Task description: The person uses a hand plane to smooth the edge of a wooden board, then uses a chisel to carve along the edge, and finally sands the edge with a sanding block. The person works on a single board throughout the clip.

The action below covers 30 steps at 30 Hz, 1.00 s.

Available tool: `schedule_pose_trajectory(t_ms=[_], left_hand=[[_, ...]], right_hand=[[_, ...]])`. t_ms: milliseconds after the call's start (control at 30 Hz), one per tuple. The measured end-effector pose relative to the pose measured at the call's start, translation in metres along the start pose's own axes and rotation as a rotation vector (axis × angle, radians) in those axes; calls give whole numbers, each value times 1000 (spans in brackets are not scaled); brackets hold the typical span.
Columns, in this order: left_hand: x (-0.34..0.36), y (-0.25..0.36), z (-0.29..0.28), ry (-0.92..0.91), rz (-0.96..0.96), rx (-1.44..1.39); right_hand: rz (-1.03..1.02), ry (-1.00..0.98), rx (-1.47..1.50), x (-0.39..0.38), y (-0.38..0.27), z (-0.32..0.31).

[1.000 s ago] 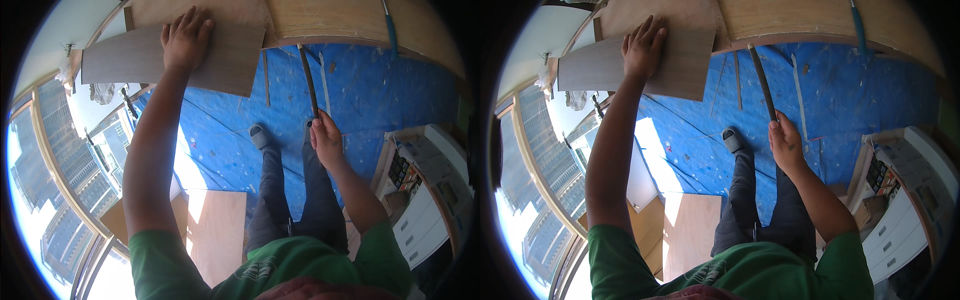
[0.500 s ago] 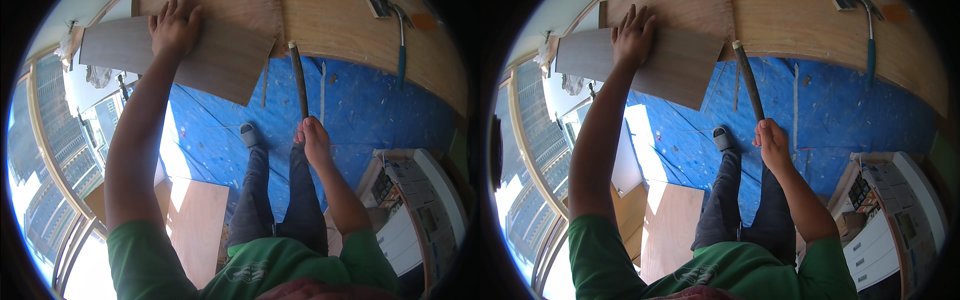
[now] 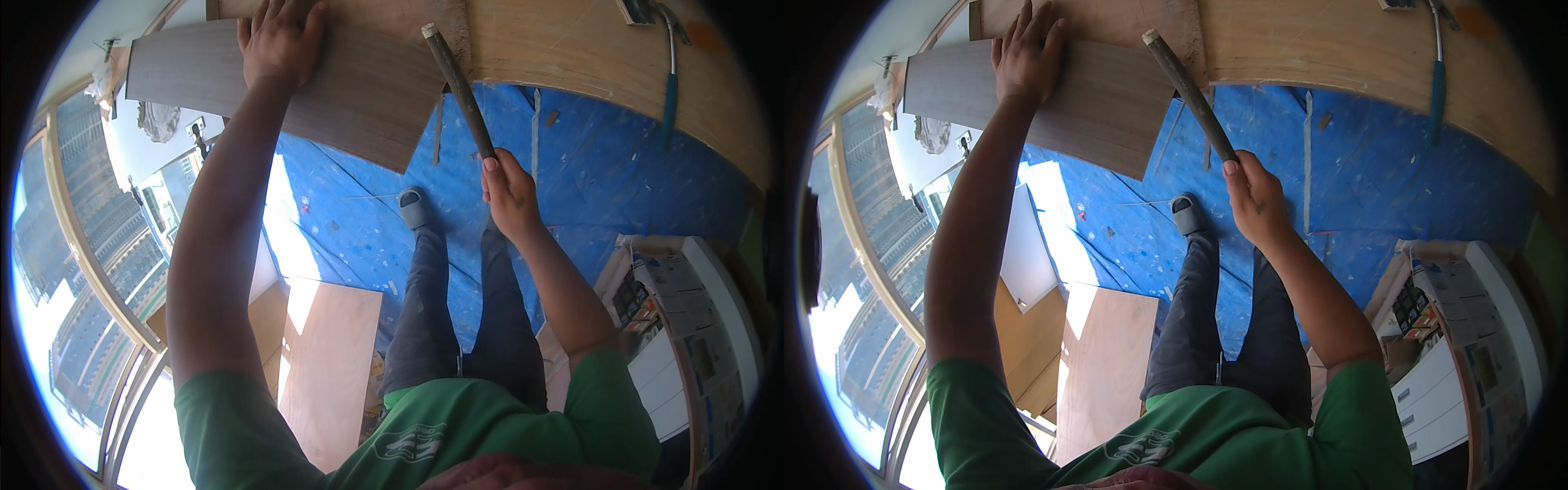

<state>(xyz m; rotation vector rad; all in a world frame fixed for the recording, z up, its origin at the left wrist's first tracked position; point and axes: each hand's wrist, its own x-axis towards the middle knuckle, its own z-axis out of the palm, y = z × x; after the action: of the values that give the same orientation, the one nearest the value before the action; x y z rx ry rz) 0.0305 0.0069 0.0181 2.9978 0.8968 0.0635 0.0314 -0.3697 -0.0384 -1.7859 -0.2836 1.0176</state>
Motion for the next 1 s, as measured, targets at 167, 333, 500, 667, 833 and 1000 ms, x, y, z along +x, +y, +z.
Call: schedule_pose_trajectory(t_ms=[167,333,500,667,833,1000], left_hand=[[1,0,-1,-3,3,-2],[0,-4,0,-2,8,-3],[0,-4,2,11,18,-5],[0,0,-2,-27,2,1],[-2,-2,2,12,3,2],[-1,-1,2,4,0,-2]], right_hand=[[-299,53,-67,-19,4,7],[-445,-27,-159,-26,8,5],[-490,-37,-203,-37,12,10],[-387,-83,-205,-66,19,18],[-408,12,-258,-33,-19,24],[-341,43,-272,-16,-42,25]])
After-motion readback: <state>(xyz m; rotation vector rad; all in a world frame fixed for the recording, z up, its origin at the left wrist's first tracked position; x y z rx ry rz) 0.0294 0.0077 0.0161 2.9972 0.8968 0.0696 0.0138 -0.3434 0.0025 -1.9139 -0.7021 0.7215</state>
